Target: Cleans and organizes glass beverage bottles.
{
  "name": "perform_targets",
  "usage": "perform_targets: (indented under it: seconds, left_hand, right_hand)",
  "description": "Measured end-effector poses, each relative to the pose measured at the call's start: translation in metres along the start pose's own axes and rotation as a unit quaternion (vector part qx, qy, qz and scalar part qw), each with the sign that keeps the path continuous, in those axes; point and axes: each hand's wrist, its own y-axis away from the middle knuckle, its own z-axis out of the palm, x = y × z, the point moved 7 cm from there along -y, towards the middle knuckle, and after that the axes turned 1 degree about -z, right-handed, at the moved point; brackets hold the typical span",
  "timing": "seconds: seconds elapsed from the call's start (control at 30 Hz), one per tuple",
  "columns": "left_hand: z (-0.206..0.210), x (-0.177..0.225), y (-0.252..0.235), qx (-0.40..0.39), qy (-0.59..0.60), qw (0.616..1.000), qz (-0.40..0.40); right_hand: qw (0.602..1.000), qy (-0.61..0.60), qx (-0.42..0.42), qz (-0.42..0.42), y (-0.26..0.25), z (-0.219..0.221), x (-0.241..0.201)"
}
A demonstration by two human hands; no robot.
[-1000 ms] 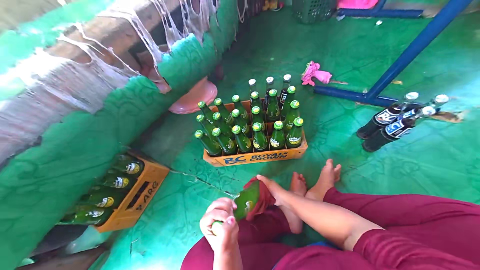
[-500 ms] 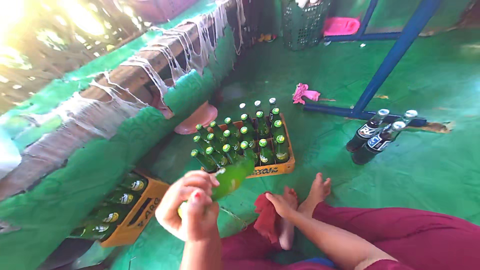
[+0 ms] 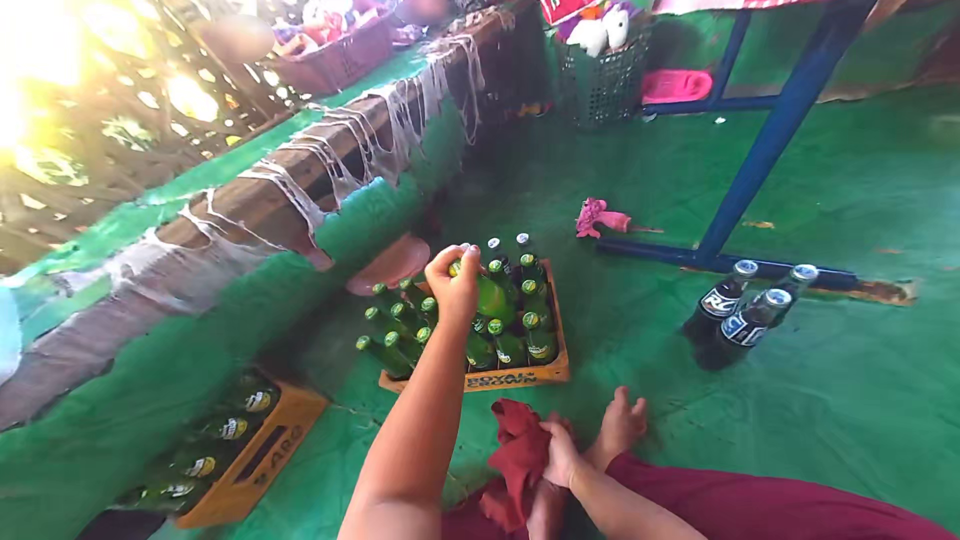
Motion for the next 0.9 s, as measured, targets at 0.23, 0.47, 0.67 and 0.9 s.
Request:
perform_targets:
  seconds: [0.23,0.47,0.67,0.9]
  left_hand:
    - [0.005,-0.057,-0.004,0.013,-0.125,0.972,-0.198]
    - [0.006,-0.109,0.025,-0.053,-0.237,0.929,-0.28]
    - [0.028,-0.105,0.013,-0.183,-0.381,0.831,-0.362]
    - [0.039,-0.114,-0.003,-0.308,-0.44,0.791,-0.294]
  right_hand:
    - [0.999,0.003,0.033,-0.001,-0.007,-0.003,0.004]
    - [0.998,0.049,0.029,0.021,-0.002,0.0,0.002]
    - [0.998,0.039,-0.035,0.02,0.002,0.012,-0.003]
    - [0.997,0.005,-0.065,0.032,-0.002,0.013,0.001]
